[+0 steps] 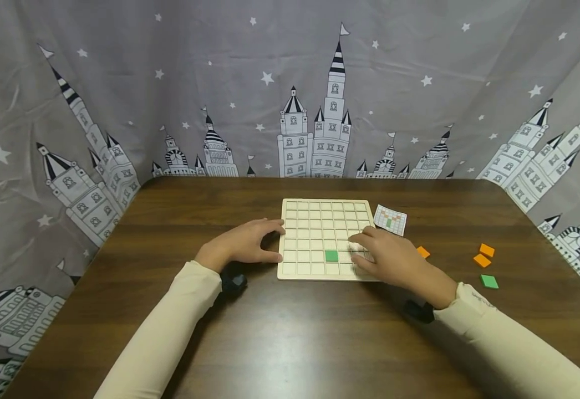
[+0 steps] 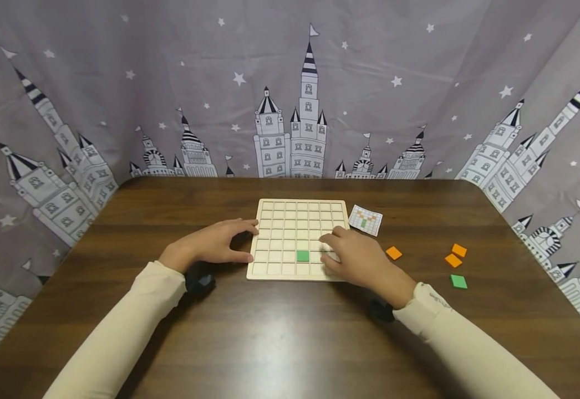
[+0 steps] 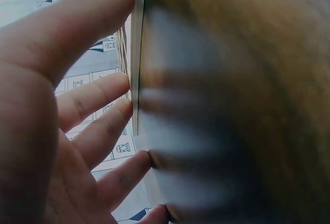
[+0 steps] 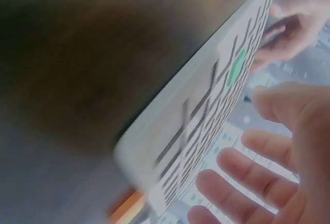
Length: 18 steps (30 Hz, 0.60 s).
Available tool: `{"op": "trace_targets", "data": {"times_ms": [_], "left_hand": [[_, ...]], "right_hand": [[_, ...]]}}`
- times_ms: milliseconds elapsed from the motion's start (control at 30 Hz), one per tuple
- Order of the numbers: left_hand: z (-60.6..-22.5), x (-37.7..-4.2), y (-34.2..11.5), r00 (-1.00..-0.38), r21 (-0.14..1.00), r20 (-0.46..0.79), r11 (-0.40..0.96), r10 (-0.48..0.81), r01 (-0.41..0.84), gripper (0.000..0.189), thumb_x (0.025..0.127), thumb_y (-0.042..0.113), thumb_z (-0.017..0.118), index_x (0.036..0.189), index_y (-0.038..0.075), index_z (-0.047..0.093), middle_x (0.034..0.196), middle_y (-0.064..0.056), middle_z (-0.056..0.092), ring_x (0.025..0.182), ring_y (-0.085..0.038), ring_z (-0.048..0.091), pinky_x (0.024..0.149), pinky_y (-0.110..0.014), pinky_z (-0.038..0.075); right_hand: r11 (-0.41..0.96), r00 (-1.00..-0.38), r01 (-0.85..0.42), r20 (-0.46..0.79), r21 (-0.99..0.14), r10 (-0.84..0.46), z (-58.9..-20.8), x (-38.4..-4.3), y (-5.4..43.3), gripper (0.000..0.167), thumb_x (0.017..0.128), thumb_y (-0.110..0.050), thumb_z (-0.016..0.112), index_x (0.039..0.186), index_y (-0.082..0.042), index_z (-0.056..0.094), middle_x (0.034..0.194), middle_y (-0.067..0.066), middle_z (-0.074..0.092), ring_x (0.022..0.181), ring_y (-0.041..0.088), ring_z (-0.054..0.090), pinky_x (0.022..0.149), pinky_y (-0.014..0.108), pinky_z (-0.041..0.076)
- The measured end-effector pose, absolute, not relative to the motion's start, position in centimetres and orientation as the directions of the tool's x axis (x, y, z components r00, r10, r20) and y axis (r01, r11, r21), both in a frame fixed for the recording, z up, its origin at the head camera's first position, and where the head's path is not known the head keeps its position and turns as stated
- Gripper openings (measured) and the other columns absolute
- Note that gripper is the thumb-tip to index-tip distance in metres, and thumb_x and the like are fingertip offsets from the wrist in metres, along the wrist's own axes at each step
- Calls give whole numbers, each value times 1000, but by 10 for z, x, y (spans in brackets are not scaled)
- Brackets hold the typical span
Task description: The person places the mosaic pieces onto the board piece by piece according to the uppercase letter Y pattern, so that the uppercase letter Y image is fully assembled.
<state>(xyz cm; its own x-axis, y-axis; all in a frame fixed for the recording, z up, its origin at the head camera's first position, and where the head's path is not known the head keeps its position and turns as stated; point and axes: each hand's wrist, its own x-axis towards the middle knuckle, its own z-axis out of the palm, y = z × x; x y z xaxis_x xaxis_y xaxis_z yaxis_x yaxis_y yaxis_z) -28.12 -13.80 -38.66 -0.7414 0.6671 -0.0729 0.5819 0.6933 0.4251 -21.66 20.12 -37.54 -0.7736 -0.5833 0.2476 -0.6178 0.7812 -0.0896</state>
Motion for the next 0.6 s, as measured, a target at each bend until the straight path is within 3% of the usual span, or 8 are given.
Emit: {"op": "trace_targets", "data": {"times_ms": [100, 267, 600], "left_hand": [[-386, -281, -139, -738, 427, -69, 689, 671, 586, 62, 89, 38, 78, 138, 6, 57, 157, -16, 40, 145, -39, 32, 118, -49, 25], [-389, -281, -137, -739, 428, -75, 691, 669, 582, 61, 89, 38, 78, 138, 6, 57, 157, -14, 40, 146, -38, 32, 118, -48, 25], [-390, -283, -138, -724, 434, -37, 663, 689, 610, 60, 89, 36, 78, 135, 3, 58, 156, -18, 41, 144, -42, 33, 118, -49, 24]], "right_hand": [[807, -802, -581, 240, -103, -546, -373, -208, 223, 35, 93, -25, 73, 123, -7, 70, 106, 9, 65, 83, 22, 63, 62, 42, 54], [862, -861, -491, 223, -129, -457, -373, -190, 273, 42, 92, -26, 76, 127, -6, 68, 112, 13, 65, 92, 29, 64, 74, 50, 55], [964, -969, -173, 209, -202, -130, -386, -149, 379, 47, 88, -31, 78, 116, 6, 67, 109, 30, 61, 92, 45, 62, 72, 63, 49]]}}
